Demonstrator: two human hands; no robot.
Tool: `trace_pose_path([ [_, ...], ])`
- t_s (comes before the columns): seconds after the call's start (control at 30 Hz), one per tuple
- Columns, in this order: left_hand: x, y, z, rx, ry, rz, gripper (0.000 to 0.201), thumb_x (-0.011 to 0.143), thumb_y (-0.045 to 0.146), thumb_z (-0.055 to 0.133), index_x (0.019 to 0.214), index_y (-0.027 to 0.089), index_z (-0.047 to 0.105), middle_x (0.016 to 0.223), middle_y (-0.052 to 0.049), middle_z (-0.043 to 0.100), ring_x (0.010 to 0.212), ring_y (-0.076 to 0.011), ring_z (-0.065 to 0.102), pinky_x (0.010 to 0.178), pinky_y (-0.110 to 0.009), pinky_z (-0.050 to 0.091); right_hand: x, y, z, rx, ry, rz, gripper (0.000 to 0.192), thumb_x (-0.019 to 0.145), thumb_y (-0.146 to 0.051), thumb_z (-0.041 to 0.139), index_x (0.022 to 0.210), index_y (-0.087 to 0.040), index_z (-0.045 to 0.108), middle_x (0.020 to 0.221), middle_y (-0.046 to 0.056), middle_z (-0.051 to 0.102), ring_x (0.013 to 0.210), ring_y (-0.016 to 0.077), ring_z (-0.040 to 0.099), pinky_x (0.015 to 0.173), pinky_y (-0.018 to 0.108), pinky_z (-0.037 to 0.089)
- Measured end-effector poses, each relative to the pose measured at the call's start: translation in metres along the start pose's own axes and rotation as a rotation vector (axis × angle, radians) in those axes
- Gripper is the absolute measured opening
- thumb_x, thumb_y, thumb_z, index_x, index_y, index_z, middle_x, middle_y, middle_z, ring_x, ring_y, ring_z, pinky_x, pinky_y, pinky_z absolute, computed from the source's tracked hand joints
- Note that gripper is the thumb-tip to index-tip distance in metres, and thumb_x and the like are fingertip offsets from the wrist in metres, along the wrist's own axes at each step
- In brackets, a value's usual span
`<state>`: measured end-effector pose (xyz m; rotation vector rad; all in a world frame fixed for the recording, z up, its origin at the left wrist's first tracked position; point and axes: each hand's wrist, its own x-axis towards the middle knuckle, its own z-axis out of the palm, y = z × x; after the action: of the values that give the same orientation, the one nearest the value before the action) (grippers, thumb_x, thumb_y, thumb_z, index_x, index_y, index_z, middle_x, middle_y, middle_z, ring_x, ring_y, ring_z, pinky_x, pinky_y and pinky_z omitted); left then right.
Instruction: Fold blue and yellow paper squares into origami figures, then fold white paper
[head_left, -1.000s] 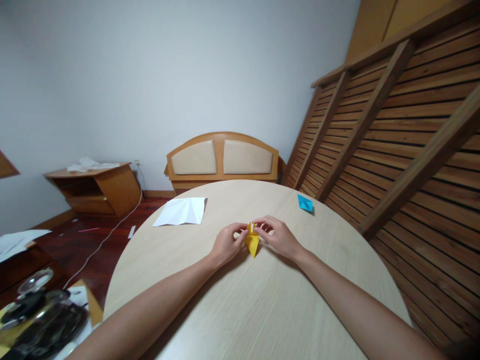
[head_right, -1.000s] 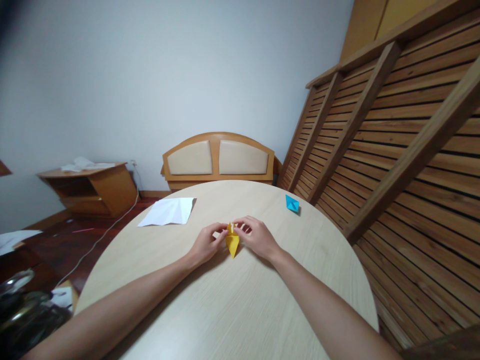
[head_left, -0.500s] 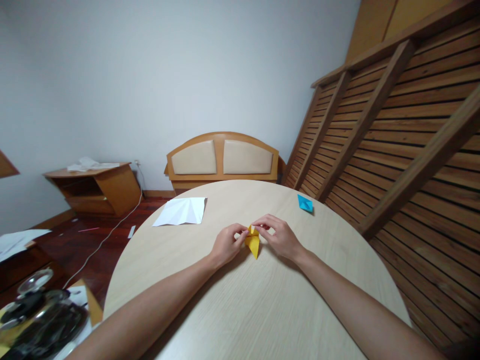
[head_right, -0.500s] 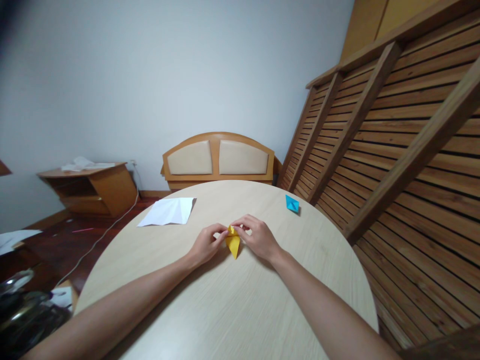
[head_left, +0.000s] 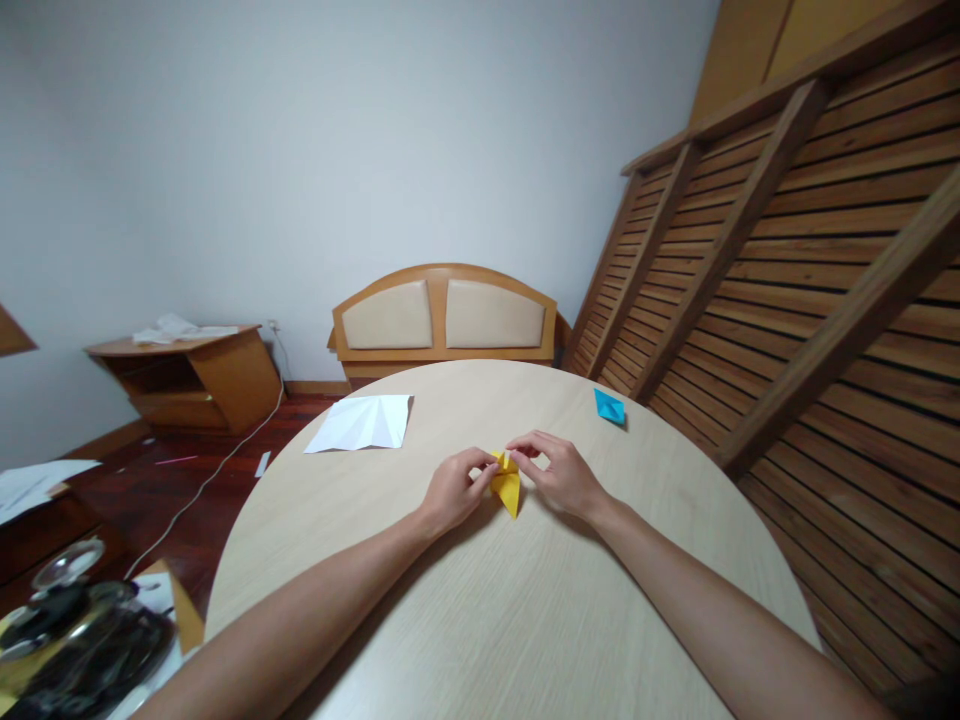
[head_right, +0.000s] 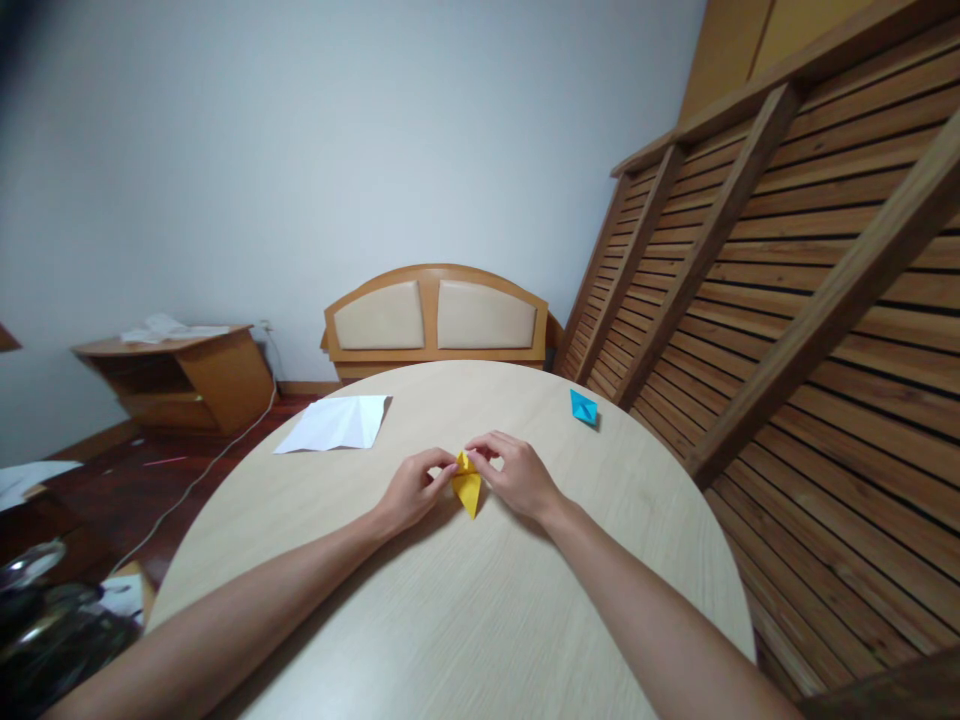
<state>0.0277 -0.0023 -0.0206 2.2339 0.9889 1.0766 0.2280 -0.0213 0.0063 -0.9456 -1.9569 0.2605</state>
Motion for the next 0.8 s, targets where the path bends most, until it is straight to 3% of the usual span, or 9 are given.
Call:
trace_pose_path([
  [0.47, 0.0018, 0.0006, 0.0001, 0.026, 0.003, 0.012, 0.026, 0.097, 0.032, 0.05, 0.096, 0.018, 0.071, 0.093, -0.005, 0.073, 0.079, -0.0153, 0.064, 0.062, -0.021, 0.048, -0.0016, 0.0026, -0.0057, -0.013, -0.076, -0.049, 0.021, 0.09, -0.017, 0.057, 0.103, -0.023, 0.073, 0.098, 0.003, 0.075, 0.089, 0.019, 0.068, 0.083, 0.034, 0.052],
  [0.8, 0.0013, 0.0004, -0.0008, 0.01, -0.004, 0.012, 0.025, 0.096, 0.032, 0.05, 0.097, 0.018, 0.071, 0.093, -0.005, 0.073, 0.08, -0.0157, 0.064, 0.062, -0.021, 0.049, -0.0024, 0.0035, -0.0077, -0.047, -0.104, -0.103, 0.024, 0.088, -0.013, 0.058, 0.104, -0.023, 0.072, 0.095, 0.003, 0.075, 0.085, 0.018, 0.068, 0.08, 0.033, 0.051],
])
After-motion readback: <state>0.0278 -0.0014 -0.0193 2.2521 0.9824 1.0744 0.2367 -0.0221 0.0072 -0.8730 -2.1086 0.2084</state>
